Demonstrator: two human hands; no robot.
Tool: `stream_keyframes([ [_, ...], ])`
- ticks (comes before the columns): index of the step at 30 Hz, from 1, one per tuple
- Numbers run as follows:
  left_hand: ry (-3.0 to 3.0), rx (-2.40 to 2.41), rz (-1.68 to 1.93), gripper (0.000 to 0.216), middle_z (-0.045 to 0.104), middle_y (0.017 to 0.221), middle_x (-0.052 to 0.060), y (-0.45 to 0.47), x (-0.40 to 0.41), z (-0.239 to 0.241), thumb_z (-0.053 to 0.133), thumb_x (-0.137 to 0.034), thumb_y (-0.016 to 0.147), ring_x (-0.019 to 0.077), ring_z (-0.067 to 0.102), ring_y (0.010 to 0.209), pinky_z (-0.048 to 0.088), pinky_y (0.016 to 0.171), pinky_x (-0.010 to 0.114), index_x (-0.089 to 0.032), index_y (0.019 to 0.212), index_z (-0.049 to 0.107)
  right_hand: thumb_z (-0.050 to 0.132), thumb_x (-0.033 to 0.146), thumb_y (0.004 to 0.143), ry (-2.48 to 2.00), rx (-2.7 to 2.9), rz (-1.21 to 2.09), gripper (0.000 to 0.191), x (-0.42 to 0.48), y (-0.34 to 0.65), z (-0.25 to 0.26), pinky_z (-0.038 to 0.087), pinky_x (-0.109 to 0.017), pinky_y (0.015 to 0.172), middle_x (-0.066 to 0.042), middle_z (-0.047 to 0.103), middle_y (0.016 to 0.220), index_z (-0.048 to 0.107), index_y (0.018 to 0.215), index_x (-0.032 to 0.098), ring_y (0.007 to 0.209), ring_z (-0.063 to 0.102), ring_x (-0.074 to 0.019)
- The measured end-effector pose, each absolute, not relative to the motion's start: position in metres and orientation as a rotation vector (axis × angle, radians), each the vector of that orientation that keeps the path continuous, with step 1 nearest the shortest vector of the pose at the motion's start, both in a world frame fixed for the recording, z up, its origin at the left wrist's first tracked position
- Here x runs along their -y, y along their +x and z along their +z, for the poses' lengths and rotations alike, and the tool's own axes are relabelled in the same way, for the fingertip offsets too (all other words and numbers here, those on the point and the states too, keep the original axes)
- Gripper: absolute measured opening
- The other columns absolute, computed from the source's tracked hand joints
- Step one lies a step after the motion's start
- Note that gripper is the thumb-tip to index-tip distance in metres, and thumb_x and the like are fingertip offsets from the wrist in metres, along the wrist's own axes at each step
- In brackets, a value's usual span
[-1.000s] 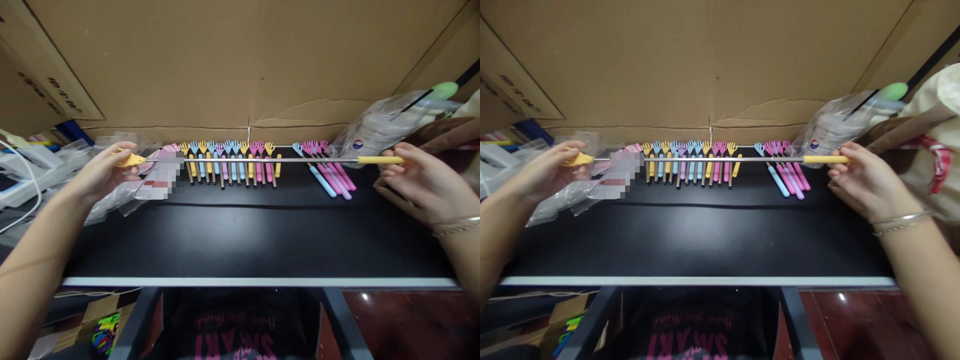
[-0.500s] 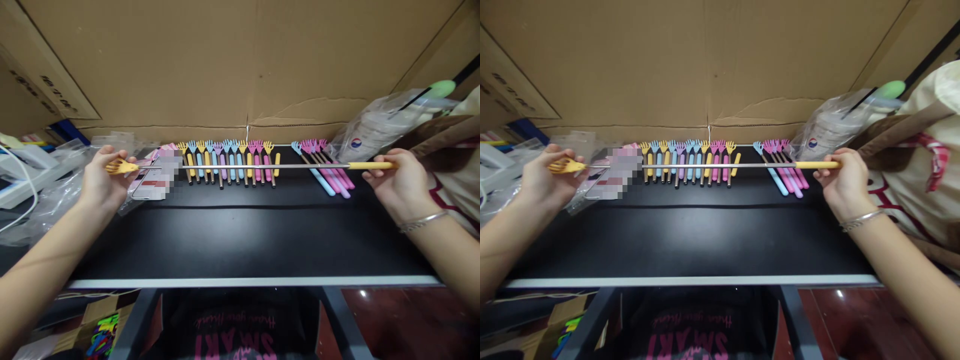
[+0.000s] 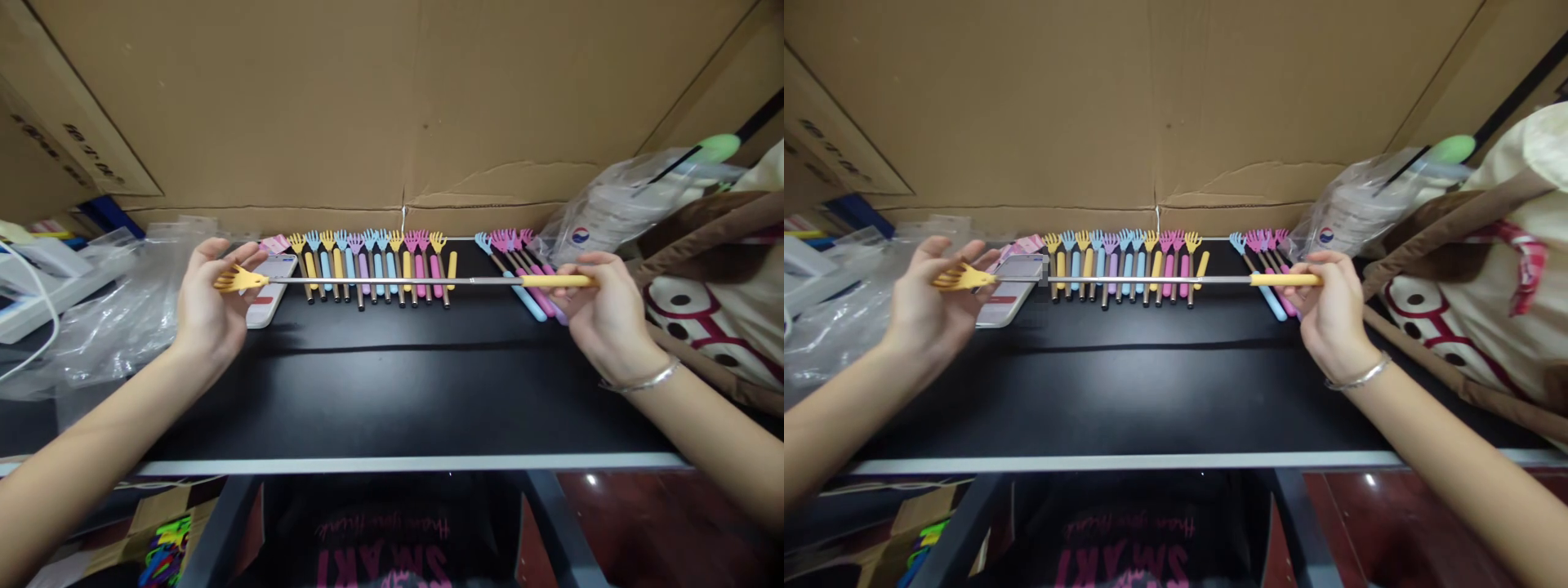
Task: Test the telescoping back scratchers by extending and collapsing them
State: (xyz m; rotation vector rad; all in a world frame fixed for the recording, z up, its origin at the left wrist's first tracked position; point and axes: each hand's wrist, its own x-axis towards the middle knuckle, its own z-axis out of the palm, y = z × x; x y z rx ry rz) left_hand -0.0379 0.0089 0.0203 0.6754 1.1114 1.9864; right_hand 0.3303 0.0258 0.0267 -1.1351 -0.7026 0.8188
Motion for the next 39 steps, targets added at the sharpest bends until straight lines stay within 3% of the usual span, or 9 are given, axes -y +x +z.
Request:
stream_keyframes([
  [5,0.725,-1.079,2.005,0.029,0.071,0.091,0.003,-0.038,-0.007,0.020,0.049,-0.003,0.068,0.0166,0.070,0.086,0.046,0.051,0.018,-0.021,0.091,0.051,0.044,0.007,0.062,-1.152,0.670,0.791,0.021,-0.028,0.339,0.025,0.041,-0.016,0.046,0.005,0.053,0.055,0.044,0.078,0.021,0.051,0.051,-0.0096],
  [10,0.798,-1.097,1.914,0.032,0.073,0.096,0.002,-0.033,-0.005,0.018,0.055,-0.005,0.068,0.0158,0.068,0.097,0.047,0.063,0.019,-0.022,0.095,0.053,0.044,0.006,0.064,-1.144,0.653,0.783,0.023,-0.026,0.336,0.024,0.045,-0.019,0.052,0.006,0.054,0.054,0.046,0.079,0.022,0.054,0.053,-0.0098],
  [14,0.995,-1.083,1.718,0.027,0.072,0.109,0.003,-0.021,-0.003,0.008,0.057,-0.016,0.075,0.0198,0.061,0.118,0.048,0.091,0.029,-0.023,0.101,0.056,0.049,0.011,0.069,-1.111,0.798,0.822,0.015,-0.020,0.326,0.017,0.048,-0.023,0.060,0.004,0.061,0.060,0.050,0.080,0.022,0.064,0.060,-0.0117],
  [16,1.104,-1.070,1.625,0.026,0.071,0.113,0.003,-0.015,-0.002,0.005,0.059,-0.024,0.079,0.0218,0.054,0.127,0.040,0.107,0.037,-0.024,0.105,0.057,0.053,0.016,0.070,-1.069,0.909,0.852,0.013,-0.018,0.324,0.013,0.050,-0.026,0.068,0.003,0.064,0.064,0.052,0.083,0.022,0.070,0.063,-0.0128],
  [19,1.207,-1.048,1.562,0.029,0.069,0.118,0.003,-0.011,0.000,0.005,0.061,-0.031,0.081,0.0233,0.047,0.135,0.028,0.116,0.043,-0.026,0.110,0.057,0.057,0.021,0.069,-1.038,0.991,0.880,0.019,-0.017,0.326,0.008,0.049,-0.028,0.075,0.003,0.066,0.066,0.054,0.088,0.023,0.077,0.066,-0.0150],
  [28,1.316,-1.046,1.487,0.043,0.065,0.125,0.004,-0.015,0.001,0.008,0.065,-0.024,0.073,0.0272,0.044,0.137,0.025,0.117,0.047,-0.029,0.114,0.055,0.057,0.026,0.063,-1.042,1.001,0.978,0.028,-0.016,0.334,0.007,0.054,-0.033,0.073,-0.001,0.073,0.078,0.051,0.091,0.025,0.083,0.069,-0.0177],
  [32,1.378,-1.035,1.405,0.045,0.064,0.126,0.006,-0.018,0.003,0.005,0.068,-0.024,0.073,0.0268,0.043,0.139,0.028,0.116,0.047,-0.029,0.115,0.052,0.057,0.021,0.061,-1.038,1.007,0.987,0.032,-0.017,0.336,0.012,0.056,-0.032,0.065,-0.001,0.071,0.078,0.050,0.092,0.026,0.079,0.070,-0.0186],
  [35,1.434,-1.040,1.337,0.045,0.064,0.126,0.007,-0.025,0.002,0.002,0.074,-0.027,0.074,0.0265,0.051,0.132,0.029,0.117,0.045,-0.028,0.113,0.052,0.061,0.020,0.060,-1.049,1.008,1.014,0.034,-0.020,0.338,0.015,0.055,-0.032,0.058,0.000,0.071,0.076,0.051,0.092,0.027,0.069,0.069,-0.0189],
  [39,1.474,-1.085,1.279,0.046,0.069,0.114,0.012,-0.033,-0.001,-0.003,0.076,-0.037,0.076,0.0299,0.061,0.119,0.027,0.117,0.054,-0.025,0.113,0.051,0.066,0.024,0.066,-1.059,1.052,1.043,0.030,-0.020,0.339,0.017,0.057,-0.035,0.060,0.003,0.072,0.075,0.054,0.094,0.028,0.065,0.070,-0.0191],
])
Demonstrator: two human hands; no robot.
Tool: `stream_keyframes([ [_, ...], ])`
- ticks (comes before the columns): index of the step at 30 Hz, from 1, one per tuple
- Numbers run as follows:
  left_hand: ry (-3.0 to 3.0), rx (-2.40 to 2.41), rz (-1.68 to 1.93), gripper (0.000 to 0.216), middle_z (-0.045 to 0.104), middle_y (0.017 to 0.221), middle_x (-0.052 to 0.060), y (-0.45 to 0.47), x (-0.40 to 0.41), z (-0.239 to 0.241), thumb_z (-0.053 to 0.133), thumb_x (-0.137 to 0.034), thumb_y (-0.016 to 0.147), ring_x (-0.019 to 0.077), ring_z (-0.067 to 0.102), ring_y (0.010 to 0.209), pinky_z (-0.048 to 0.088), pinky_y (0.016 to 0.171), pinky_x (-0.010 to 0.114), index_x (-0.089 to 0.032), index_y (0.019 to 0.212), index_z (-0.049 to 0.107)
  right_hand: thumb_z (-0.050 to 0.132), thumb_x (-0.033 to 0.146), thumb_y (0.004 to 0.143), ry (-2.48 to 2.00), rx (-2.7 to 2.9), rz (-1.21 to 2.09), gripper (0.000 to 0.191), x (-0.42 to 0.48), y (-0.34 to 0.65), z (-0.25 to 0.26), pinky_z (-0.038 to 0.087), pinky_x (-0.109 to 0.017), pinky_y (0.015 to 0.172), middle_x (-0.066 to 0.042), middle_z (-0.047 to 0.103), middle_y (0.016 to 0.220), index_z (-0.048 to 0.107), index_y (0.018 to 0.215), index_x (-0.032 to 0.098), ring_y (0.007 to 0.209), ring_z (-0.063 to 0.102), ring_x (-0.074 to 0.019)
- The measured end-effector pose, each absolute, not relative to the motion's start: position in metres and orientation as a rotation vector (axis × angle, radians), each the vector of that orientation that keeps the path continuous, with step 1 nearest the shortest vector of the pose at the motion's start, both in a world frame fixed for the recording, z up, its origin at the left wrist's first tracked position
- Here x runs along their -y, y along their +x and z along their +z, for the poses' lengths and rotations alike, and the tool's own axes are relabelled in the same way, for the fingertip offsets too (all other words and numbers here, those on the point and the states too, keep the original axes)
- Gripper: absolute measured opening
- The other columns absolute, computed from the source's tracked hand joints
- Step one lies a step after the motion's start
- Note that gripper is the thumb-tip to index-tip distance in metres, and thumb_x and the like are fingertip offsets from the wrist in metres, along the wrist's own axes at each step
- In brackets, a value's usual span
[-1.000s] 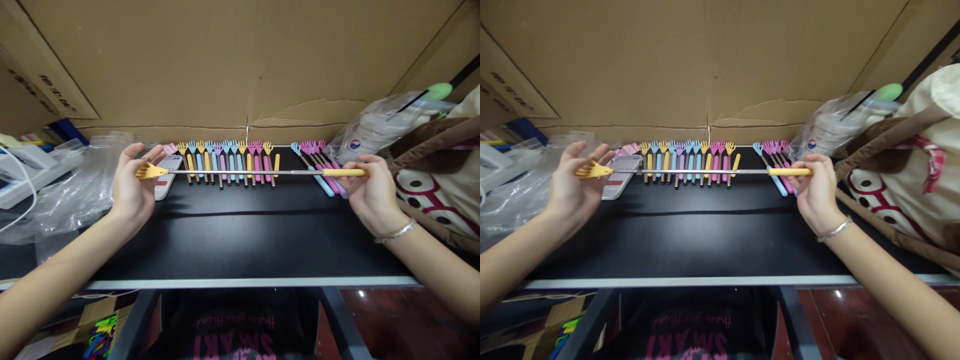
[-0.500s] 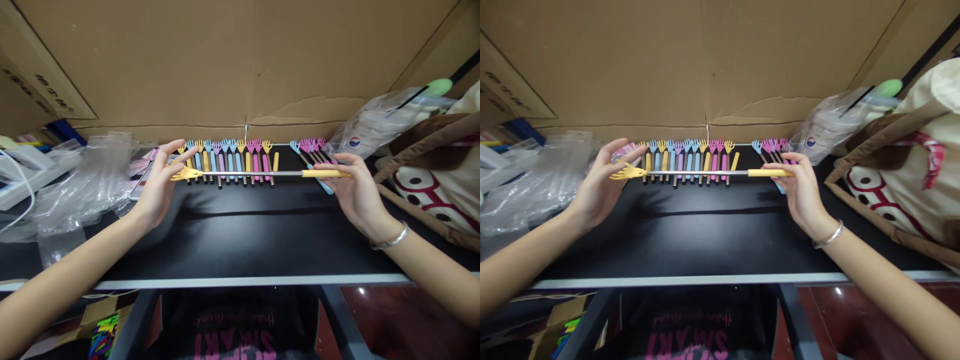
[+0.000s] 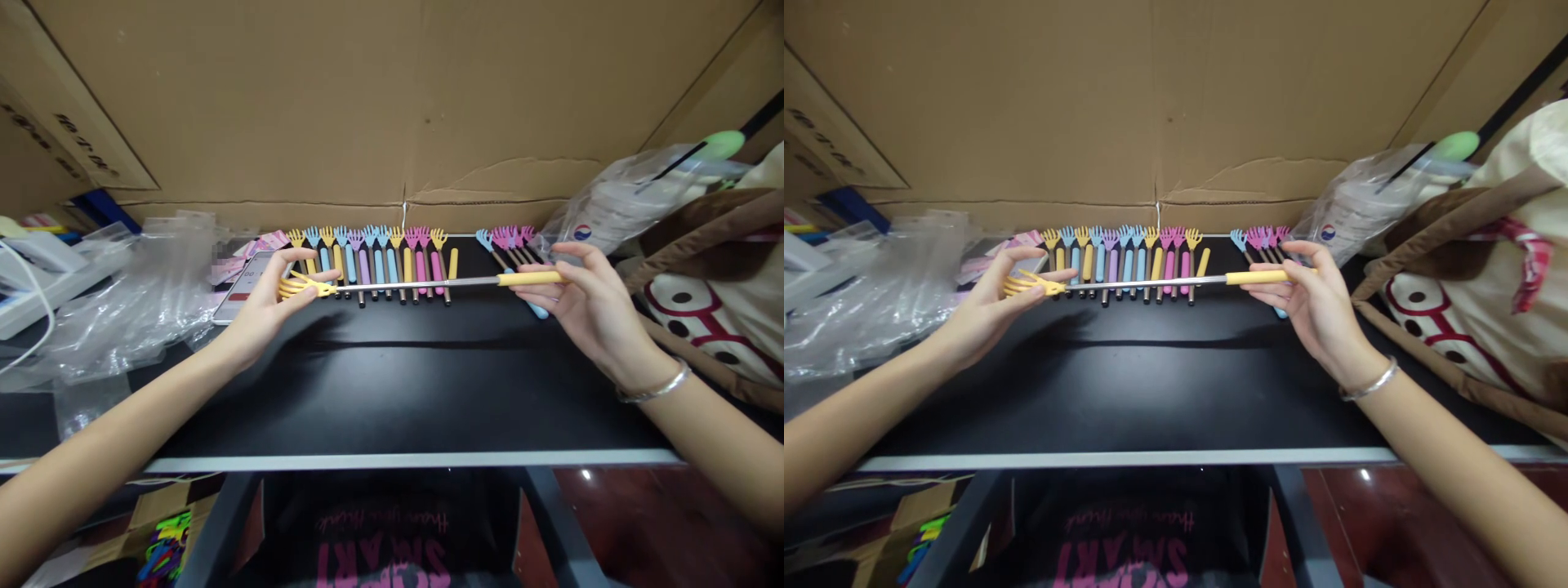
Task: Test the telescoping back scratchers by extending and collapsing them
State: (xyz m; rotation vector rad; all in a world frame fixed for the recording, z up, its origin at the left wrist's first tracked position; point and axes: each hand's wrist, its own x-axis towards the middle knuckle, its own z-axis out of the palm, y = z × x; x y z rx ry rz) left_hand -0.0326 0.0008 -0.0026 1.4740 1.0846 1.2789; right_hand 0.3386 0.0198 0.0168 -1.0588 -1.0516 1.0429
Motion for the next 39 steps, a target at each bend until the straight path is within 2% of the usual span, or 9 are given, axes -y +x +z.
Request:
stream_keyframes([
  [3,1.499,-1.099,1.296,0.047,0.071,0.111,0.013,-0.035,-0.002,-0.004,0.077,-0.040,0.076,0.0308,0.065,0.113,0.032,0.114,0.054,-0.024,0.113,0.052,0.067,0.028,0.072,-1.054,1.070,1.032,0.027,-0.018,0.338,0.016,0.059,-0.037,0.068,0.000,0.073,0.079,0.057,0.097,0.028,0.073,0.072,-0.0211],
  [8,1.567,-1.108,1.358,0.043,0.072,0.107,0.010,-0.033,-0.002,0.001,0.076,-0.043,0.077,0.0282,0.068,0.107,0.052,0.097,0.040,-0.025,0.109,0.054,0.066,0.031,0.078,-1.102,1.062,1.070,0.024,-0.017,0.337,0.013,0.059,-0.037,0.073,-0.002,0.075,0.083,0.057,0.101,0.027,0.076,0.073,-0.0212],
  [12,1.594,-1.079,1.384,0.040,0.069,0.111,0.009,-0.025,0.000,0.006,0.076,-0.044,0.077,0.0284,0.069,0.106,0.057,0.087,0.035,-0.023,0.105,0.054,0.066,0.036,0.081,-1.107,1.082,1.097,0.024,-0.017,0.336,0.009,0.060,-0.035,0.075,-0.002,0.075,0.084,0.056,0.100,0.026,0.077,0.073,-0.0193],
  [15,1.598,-1.057,1.363,0.039,0.069,0.108,0.009,-0.014,0.001,0.007,0.075,-0.044,0.078,0.0287,0.069,0.105,0.058,0.083,0.034,-0.022,0.102,0.053,0.068,0.041,0.082,-1.119,1.112,1.121,0.027,-0.016,0.331,0.007,0.060,-0.034,0.074,-0.001,0.075,0.084,0.055,0.100,0.026,0.078,0.073,-0.0188],
  [20,1.766,-1.043,1.248,0.028,0.069,0.100,0.006,0.010,0.003,0.006,0.068,-0.041,0.084,0.0248,0.071,0.095,0.057,0.080,0.032,-0.022,0.099,0.054,0.073,0.056,0.074,-1.074,1.267,1.169,0.046,-0.009,0.315,0.005,0.061,-0.034,0.078,-0.002,0.073,0.088,0.055,0.102,0.025,0.078,0.074,-0.0213],
  [24,1.786,-1.003,1.254,0.023,0.069,0.097,0.005,0.022,0.004,0.012,0.067,-0.037,0.084,0.0247,0.071,0.093,0.056,0.081,0.033,-0.023,0.097,0.053,0.073,0.062,0.071,-1.096,1.318,1.179,0.053,-0.005,0.311,0.003,0.061,-0.036,0.078,-0.002,0.074,0.080,0.053,0.104,0.025,0.078,0.074,-0.0224],
  [29,1.689,-1.005,1.301,0.028,0.068,0.091,0.004,0.024,0.004,0.019,0.073,-0.037,0.078,0.0248,0.071,0.088,0.056,0.082,0.035,-0.023,0.094,0.054,0.072,0.060,0.073,-1.118,1.352,1.233,0.051,-0.002,0.313,0.001,0.060,-0.037,0.077,-0.002,0.074,0.077,0.050,0.105,0.025,0.076,0.074,-0.0214],
  [34,1.653,-0.990,1.268,0.029,0.068,0.089,0.004,0.022,0.003,0.017,0.073,-0.036,0.078,0.0249,0.071,0.084,0.056,0.083,0.037,-0.023,0.094,0.053,0.074,0.053,0.073,-1.106,1.413,1.268,0.049,0.000,0.311,0.002,0.060,-0.040,0.077,-0.002,0.074,0.076,0.049,0.105,0.025,0.073,0.073,-0.0218],
  [39,1.814,-1.014,1.267,0.023,0.068,0.088,0.002,0.021,0.003,0.018,0.066,-0.033,0.082,0.0202,0.071,0.078,0.056,0.077,0.031,-0.022,0.094,0.051,0.075,0.052,0.072,-1.120,1.489,1.179,0.049,-0.004,0.315,0.004,0.060,-0.040,0.069,-0.002,0.074,0.076,0.048,0.102,0.024,0.065,0.072,-0.0210],
])
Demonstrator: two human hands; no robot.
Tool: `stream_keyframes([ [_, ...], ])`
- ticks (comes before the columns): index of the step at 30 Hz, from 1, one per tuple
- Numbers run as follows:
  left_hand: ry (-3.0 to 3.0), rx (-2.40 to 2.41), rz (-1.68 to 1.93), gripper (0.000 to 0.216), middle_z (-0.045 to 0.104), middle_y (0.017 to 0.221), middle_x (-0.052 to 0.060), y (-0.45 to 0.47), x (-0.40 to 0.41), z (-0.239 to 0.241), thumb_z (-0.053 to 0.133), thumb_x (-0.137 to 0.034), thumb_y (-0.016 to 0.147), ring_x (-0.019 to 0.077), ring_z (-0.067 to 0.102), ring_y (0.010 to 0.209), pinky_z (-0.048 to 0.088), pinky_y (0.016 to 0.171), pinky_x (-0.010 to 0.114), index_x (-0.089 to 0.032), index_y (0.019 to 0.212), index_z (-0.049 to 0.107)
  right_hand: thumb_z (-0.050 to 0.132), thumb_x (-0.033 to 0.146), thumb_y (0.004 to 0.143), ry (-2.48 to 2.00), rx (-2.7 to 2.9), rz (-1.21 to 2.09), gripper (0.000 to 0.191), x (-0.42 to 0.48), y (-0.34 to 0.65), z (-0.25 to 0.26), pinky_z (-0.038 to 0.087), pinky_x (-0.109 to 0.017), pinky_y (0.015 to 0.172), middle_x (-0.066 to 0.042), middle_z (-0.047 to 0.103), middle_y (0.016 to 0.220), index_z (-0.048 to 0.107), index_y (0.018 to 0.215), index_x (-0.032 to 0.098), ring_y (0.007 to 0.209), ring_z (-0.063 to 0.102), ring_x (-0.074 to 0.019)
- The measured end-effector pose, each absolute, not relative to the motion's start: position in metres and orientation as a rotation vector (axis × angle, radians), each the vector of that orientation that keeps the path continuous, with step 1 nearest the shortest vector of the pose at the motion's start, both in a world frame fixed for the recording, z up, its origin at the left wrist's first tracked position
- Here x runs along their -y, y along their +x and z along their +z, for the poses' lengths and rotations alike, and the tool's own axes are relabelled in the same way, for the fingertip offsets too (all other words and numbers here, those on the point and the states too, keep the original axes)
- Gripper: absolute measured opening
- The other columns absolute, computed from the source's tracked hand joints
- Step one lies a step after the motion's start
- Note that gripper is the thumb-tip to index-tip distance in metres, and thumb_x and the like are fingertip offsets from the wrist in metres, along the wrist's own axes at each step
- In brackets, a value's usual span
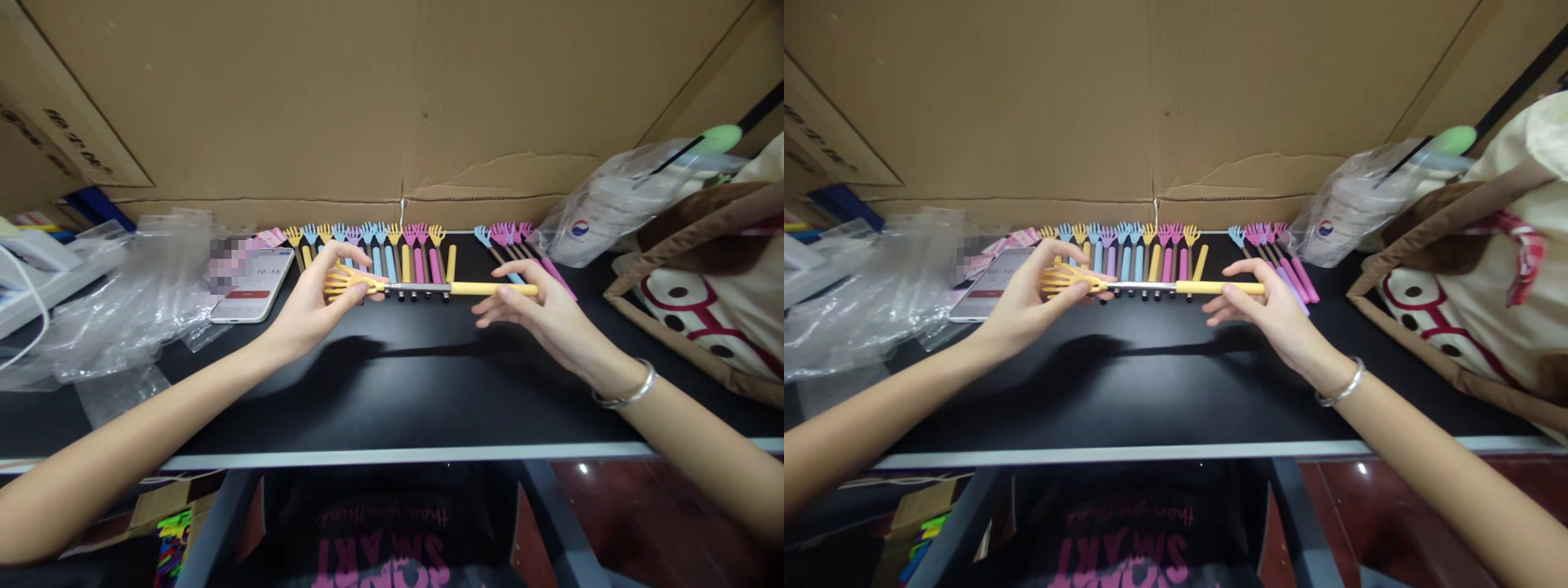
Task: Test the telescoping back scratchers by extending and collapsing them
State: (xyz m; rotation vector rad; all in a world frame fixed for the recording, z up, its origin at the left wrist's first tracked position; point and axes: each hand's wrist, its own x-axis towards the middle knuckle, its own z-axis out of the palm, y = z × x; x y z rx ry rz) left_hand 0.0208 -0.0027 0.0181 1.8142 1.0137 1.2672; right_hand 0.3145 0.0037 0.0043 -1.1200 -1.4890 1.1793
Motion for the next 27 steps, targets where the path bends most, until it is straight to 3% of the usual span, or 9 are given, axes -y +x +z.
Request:
stream_keyframes([
  [5,1.965,-1.062,1.184,0.021,0.067,0.083,0.001,0.015,-0.005,0.015,0.062,-0.034,0.087,0.0163,0.069,0.078,0.053,0.073,0.026,-0.020,0.098,0.052,0.071,0.051,0.078,-1.133,1.646,1.013,0.038,-0.010,0.319,0.009,0.059,-0.038,0.070,-0.006,0.073,0.078,0.051,0.092,0.021,0.066,0.071,-0.0200],
  [13,2.146,-1.165,1.005,0.024,0.069,0.086,0.001,0.004,-0.010,0.015,0.060,-0.042,0.090,0.0147,0.067,0.077,0.047,0.073,0.025,-0.019,0.097,0.059,0.062,0.048,0.084,-1.172,1.997,0.494,0.024,-0.018,0.329,0.016,0.048,-0.030,0.059,0.000,0.063,0.062,0.062,0.083,0.024,0.059,0.061,-0.0160],
  [19,2.516,-1.427,0.907,0.023,0.072,0.097,-0.003,0.004,-0.008,0.015,0.062,-0.045,0.087,0.0161,0.065,0.083,0.041,0.071,0.025,-0.025,0.097,0.068,0.059,0.045,0.086,-1.189,2.033,0.321,0.022,-0.017,0.330,0.016,0.039,-0.029,0.053,0.001,0.060,0.060,0.063,0.083,0.024,0.053,0.055,-0.0142],
  [27,3.230,-1.443,0.987,0.027,0.069,0.077,0.003,0.003,-0.013,0.012,0.052,-0.043,0.095,0.0180,0.058,0.074,0.030,0.054,0.028,-0.023,0.094,0.071,0.054,0.043,0.091,-1.249,2.215,-0.026,0.024,-0.015,0.331,0.012,0.041,-0.029,0.061,-0.003,0.070,0.084,0.065,0.090,0.022,0.071,0.063,-0.0167],
])
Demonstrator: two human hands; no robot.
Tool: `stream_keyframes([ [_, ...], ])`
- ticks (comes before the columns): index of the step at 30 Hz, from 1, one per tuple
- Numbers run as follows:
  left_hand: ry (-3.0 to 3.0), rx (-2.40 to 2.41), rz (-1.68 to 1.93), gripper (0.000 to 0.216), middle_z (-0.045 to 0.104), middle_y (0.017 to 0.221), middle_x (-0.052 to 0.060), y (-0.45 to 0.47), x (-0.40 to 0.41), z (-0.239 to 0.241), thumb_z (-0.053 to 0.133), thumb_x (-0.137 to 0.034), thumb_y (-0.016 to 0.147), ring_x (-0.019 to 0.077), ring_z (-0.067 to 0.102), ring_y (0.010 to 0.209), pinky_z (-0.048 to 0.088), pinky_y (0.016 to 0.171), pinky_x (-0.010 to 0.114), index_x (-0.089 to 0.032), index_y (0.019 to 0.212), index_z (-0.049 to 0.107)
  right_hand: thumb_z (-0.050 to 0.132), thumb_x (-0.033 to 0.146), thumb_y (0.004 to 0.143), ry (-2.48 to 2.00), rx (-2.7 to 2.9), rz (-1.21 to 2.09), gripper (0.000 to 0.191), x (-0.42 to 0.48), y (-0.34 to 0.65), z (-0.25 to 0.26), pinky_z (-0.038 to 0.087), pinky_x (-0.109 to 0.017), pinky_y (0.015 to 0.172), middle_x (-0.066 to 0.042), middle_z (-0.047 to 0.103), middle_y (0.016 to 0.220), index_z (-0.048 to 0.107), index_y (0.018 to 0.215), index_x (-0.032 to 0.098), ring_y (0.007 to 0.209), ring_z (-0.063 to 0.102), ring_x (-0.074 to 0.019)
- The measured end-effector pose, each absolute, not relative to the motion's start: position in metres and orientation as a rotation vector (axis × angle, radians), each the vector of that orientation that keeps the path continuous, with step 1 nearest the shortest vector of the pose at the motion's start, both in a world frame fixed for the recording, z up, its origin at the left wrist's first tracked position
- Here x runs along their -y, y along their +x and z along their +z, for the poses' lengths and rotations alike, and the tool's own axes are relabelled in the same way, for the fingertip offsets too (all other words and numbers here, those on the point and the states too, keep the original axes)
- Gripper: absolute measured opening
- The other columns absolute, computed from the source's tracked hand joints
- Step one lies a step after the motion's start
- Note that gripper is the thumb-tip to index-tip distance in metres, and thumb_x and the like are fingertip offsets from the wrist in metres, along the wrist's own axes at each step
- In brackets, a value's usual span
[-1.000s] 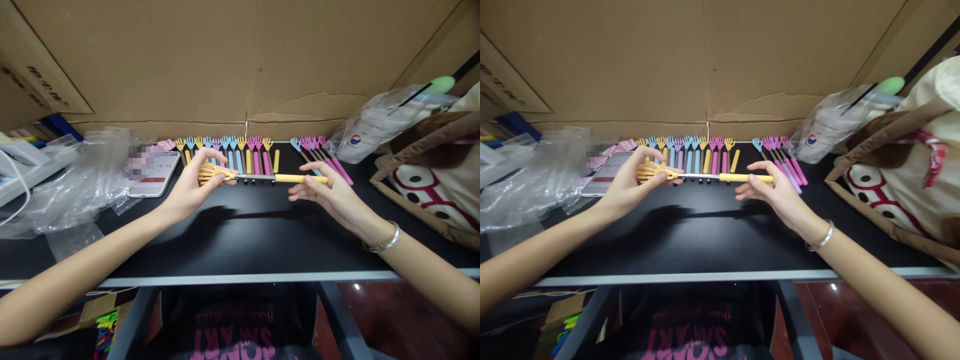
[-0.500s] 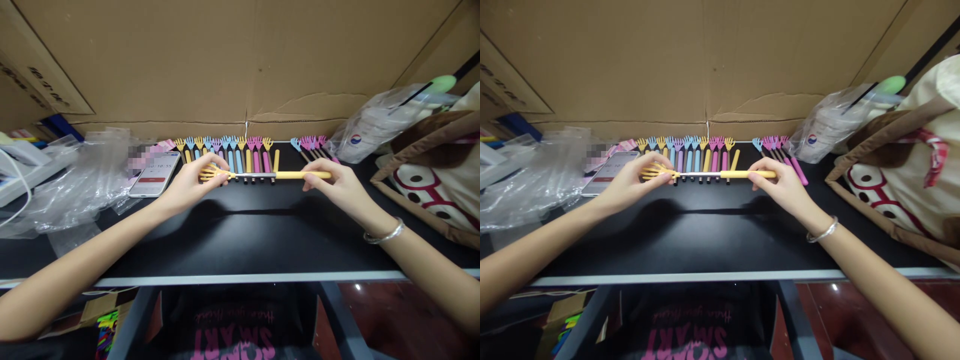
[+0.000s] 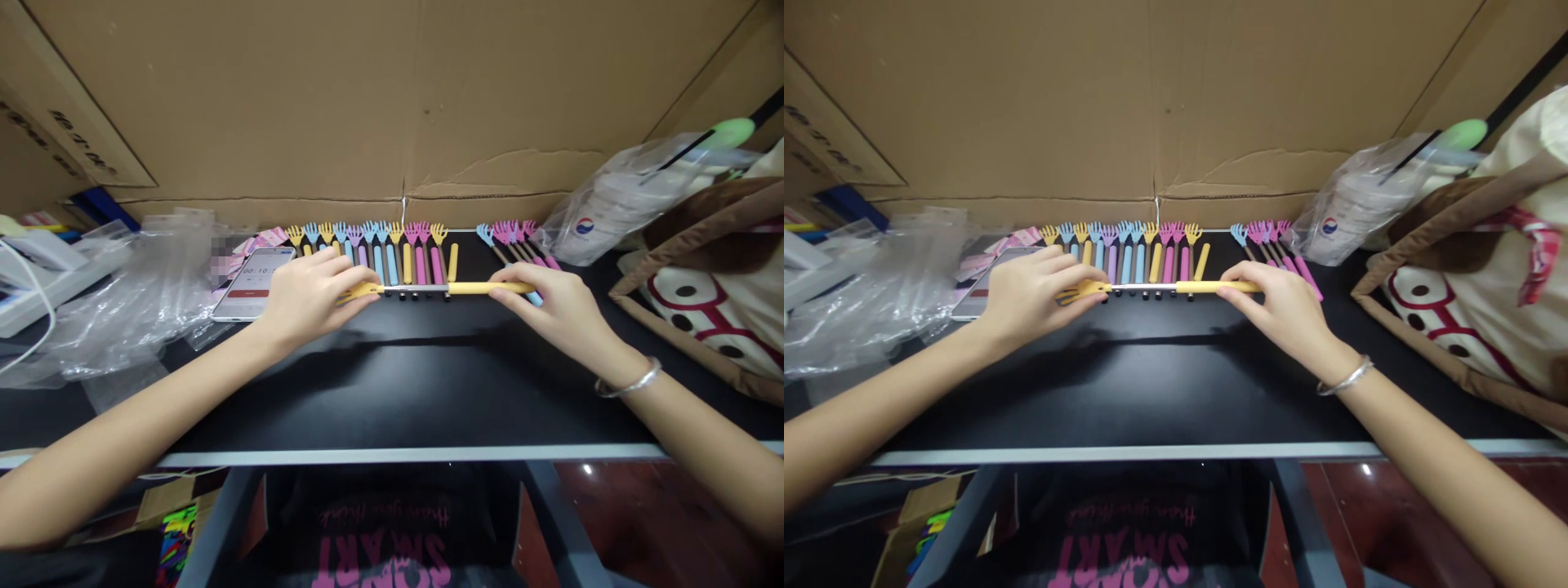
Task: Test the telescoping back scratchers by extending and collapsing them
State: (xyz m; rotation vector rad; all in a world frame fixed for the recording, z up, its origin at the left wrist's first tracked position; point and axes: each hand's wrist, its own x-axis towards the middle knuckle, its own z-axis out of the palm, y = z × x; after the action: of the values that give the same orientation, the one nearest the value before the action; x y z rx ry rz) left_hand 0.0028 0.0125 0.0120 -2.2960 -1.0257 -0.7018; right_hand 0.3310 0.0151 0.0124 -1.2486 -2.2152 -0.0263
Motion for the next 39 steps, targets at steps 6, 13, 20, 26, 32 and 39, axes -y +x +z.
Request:
stream_keyframes([
  [6,-2.276,0.754,-0.541,0.029,0.061,0.062,0.001,0.003,-0.018,0.010,0.053,-0.036,0.094,0.0167,0.054,0.063,0.029,0.053,0.029,-0.020,0.073,0.066,0.051,0.044,0.094,-1.259,2.503,-0.334,0.029,-0.019,0.331,0.020,0.038,-0.026,0.058,0.000,0.072,0.085,0.066,0.109,0.024,0.069,0.064,-0.0152],
  [13,-2.264,0.681,-0.516,0.029,0.062,0.062,0.001,0.013,-0.024,0.010,0.053,-0.029,0.093,0.0159,0.056,0.062,0.032,0.055,0.029,-0.019,0.067,0.061,0.048,0.039,0.096,-1.060,2.657,-0.480,0.027,-0.024,0.302,0.024,0.035,-0.026,0.059,-0.003,0.073,0.094,0.064,0.109,0.020,0.074,0.065,-0.0146],
  [20,-2.224,0.748,-0.472,0.022,0.063,0.065,0.003,0.032,-0.022,0.011,0.048,-0.021,0.090,0.0177,0.059,0.066,0.035,0.055,0.030,-0.018,0.072,0.061,0.040,0.024,0.098,-1.014,2.599,-0.660,0.026,-0.016,0.265,0.001,0.028,-0.028,0.056,-0.005,0.069,0.089,0.064,0.102,0.016,0.071,0.062,-0.0137],
  [26,-2.309,0.748,-0.457,0.025,0.064,0.065,0.003,0.035,-0.018,0.007,0.048,-0.027,0.093,0.0177,0.060,0.064,0.034,0.054,0.030,-0.020,0.075,0.062,0.038,0.030,0.100,-1.046,2.631,-0.663,0.029,-0.018,0.263,-0.008,0.021,-0.029,0.054,-0.004,0.068,0.076,0.064,0.094,0.017,0.061,0.057,-0.0124],
  [32,-2.321,0.731,-0.464,0.029,0.063,0.062,0.002,0.034,-0.018,0.008,0.045,-0.028,0.096,0.0169,0.060,0.060,0.031,0.052,0.030,-0.019,0.074,0.062,0.040,0.036,0.100,-0.995,2.625,-0.823,0.034,-0.021,0.266,-0.004,0.021,-0.028,0.054,-0.002,0.064,0.067,0.062,0.081,0.017,0.055,0.052,-0.0118],
  [39,-2.342,0.769,-0.439,0.032,0.062,0.061,0.002,0.028,-0.022,0.010,0.044,-0.032,0.098,0.0161,0.059,0.058,0.027,0.051,0.029,-0.019,0.075,0.062,0.038,0.036,0.100,-0.958,2.605,-0.953,0.038,-0.021,0.272,0.005,0.020,-0.028,0.054,-0.002,0.061,0.061,0.060,0.075,0.017,0.052,0.047,-0.0116],
])
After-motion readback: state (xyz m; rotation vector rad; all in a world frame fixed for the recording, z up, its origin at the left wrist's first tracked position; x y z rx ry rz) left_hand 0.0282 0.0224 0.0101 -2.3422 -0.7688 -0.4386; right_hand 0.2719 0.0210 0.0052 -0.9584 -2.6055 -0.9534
